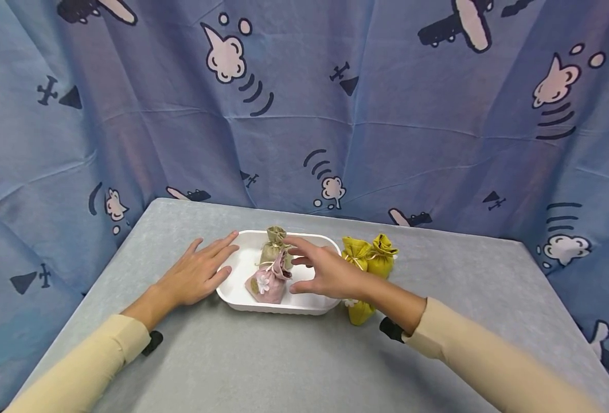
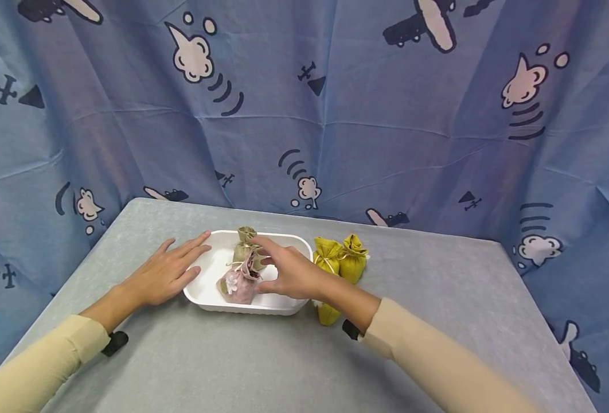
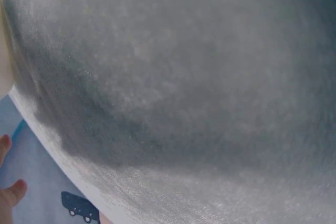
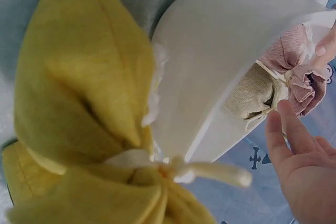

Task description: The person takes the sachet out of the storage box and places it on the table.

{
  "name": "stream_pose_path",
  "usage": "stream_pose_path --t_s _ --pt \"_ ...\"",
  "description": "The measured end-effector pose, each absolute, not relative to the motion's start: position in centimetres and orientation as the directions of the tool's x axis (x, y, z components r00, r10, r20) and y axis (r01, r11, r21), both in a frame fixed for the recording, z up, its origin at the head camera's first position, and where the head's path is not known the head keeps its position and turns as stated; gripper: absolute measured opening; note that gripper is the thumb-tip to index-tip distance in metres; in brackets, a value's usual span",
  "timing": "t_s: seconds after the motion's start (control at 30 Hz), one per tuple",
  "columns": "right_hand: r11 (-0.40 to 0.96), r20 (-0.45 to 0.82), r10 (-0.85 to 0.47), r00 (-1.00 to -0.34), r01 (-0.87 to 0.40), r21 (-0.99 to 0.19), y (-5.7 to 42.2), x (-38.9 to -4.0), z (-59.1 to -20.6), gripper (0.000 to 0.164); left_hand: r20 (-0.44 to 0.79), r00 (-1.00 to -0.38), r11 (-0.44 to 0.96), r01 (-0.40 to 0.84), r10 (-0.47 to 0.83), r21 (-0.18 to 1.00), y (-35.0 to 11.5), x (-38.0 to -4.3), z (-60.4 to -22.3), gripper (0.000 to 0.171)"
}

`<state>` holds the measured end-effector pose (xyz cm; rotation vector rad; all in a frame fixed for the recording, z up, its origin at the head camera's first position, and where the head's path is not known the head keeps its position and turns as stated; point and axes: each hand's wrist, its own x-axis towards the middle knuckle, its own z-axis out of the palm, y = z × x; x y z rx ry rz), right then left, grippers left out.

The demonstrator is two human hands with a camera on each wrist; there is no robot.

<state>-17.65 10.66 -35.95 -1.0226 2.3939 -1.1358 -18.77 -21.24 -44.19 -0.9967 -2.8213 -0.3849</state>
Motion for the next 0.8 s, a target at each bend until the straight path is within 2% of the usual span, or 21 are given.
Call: stream_pose_path --t_s 0.37,0.63,0.8 --pt "0.417 0.07 -0.731 -0.679 -0.526 -0.741 9.6 -18.0 -36.4 0.081 0.202 -0.775 0.749 0.631 0.599 0.202 -21.2 -18.7 -44.2 0.052" --pt "0.417 0.055 -0.754 -0.655 -0.541 -0.731 8.7 -17.9 -37.2 0.086 0.195 -0.78 0.755 0.626 0.595 0.198 -21.2 -18.7 -44.2 0.052" --pt "0.434 0.057 -0.768 -0.638 -0.585 -0.685 8.2 -17.8 -37.4 0.086 0.196 -0.779 0.753 0.627 0.596 0.2 -21.2 -18.7 -44.2 0.052"
